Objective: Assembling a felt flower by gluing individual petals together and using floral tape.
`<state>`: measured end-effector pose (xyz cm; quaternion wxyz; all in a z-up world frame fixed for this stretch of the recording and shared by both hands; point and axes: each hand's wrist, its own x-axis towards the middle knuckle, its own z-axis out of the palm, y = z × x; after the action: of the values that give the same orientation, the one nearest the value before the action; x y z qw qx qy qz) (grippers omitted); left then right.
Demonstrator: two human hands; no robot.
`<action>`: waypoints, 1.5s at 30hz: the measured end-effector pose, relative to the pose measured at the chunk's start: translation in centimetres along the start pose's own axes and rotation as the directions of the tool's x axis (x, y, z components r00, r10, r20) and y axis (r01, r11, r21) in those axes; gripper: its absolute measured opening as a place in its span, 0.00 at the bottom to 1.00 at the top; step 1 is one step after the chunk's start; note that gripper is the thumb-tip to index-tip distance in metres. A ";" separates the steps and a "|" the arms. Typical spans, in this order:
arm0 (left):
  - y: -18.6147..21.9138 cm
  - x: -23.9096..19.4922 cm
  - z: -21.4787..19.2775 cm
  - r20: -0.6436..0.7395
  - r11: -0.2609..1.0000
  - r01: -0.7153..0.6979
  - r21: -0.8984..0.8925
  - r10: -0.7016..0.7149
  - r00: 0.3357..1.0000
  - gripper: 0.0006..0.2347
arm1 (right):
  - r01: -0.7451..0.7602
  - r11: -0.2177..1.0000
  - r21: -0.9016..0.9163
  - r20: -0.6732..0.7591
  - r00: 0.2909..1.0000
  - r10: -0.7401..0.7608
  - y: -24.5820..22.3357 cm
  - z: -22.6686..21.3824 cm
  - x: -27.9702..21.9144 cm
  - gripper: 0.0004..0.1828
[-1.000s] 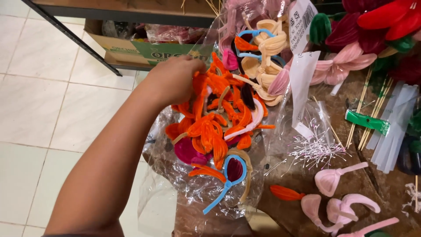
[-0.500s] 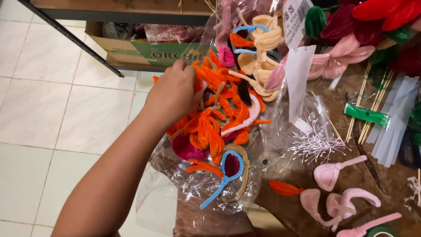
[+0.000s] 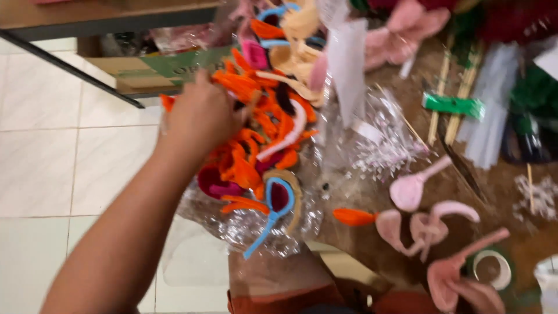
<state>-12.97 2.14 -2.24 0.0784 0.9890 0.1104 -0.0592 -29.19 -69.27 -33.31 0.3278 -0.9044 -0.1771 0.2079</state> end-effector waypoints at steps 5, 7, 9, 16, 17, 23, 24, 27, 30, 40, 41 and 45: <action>-0.7 1.7 3.3 -0.053 0.985 -0.166 0.047 0.169 0.984 0.08 | -0.090 0.990 -0.108 -0.405 0.913 0.038 -23.4 -1.4 2.3 0.29; 0.3 1.2 2.7 -0.069 0.989 0.132 -0.061 -0.136 0.988 0.24 | 0.242 0.963 -0.120 -0.613 0.745 -0.263 -26.2 -1.3 4.2 0.24; 2.9 0.1 0.9 -0.018 0.982 0.190 -0.012 -0.190 0.982 0.23 | 0.235 0.955 -0.179 -0.659 0.693 -0.294 -28.8 -1.8 4.9 0.16; 3.3 -0.8 0.6 -0.251 0.990 -0.066 0.129 0.096 0.963 0.20 | 0.336 0.938 -0.081 -0.683 0.667 -0.298 -29.5 -2.0 5.2 0.20; 3.8 -1.0 1.0 -0.258 0.988 -0.062 0.138 0.096 0.961 0.20 | 0.346 0.935 -0.076 -0.688 0.661 -0.300 -28.8 -1.7 4.0 0.20; 3.4 -1.7 0.6 -0.242 0.935 0.113 -0.335 -0.202 0.949 0.20 | 0.356 0.920 -0.165 -0.659 0.654 -0.372 -28.6 -1.6 4.4 0.11; 4.8 -2.9 -0.9 -0.134 0.844 0.243 -0.479 -0.344 0.929 0.16 | 0.345 0.928 -0.141 -0.654 0.671 -0.349 -27.9 -1.4 4.5 0.13; 6.8 -4.9 -3.8 0.016 0.703 0.393 -0.592 -0.478 0.878 0.13 | 0.374 0.919 -0.125 -0.710 0.613 -0.346 -30.2 -1.9 5.0 0.12; 6.4 -5.8 -4.4 0.017 0.686 0.381 -0.620 -0.474 0.880 0.09 | 0.451 0.877 -0.164 -0.775 0.492 -0.398 -32.5 -2.7 5.4 0.07; 8.3 -12.1 -2.4 -0.359 0.802 -0.017 -0.597 -0.248 0.900 0.06 | 0.548 0.827 -0.126 -0.757 0.485 -0.437 -32.2 -3.5 5.1 0.04; 7.5 -10.5 -1.6 -0.362 0.805 -0.021 -0.593 -0.243 0.900 0.06 | 0.548 0.827 -0.125 -0.761 0.482 -0.434 -32.0 -3.5 5.2 0.04; 2.4 -6.7 2.8 -0.329 0.755 0.163 -0.635 -0.456 0.827 0.12 | 0.611 0.784 -0.109 -0.786 0.430 -0.444 -32.2 -3.2 5.3 0.04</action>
<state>-19.15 -2.03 -3.77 0.3365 0.8671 0.3059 0.2033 -29.01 -45.22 -10.97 0.5043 -0.7622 -0.2712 -0.3019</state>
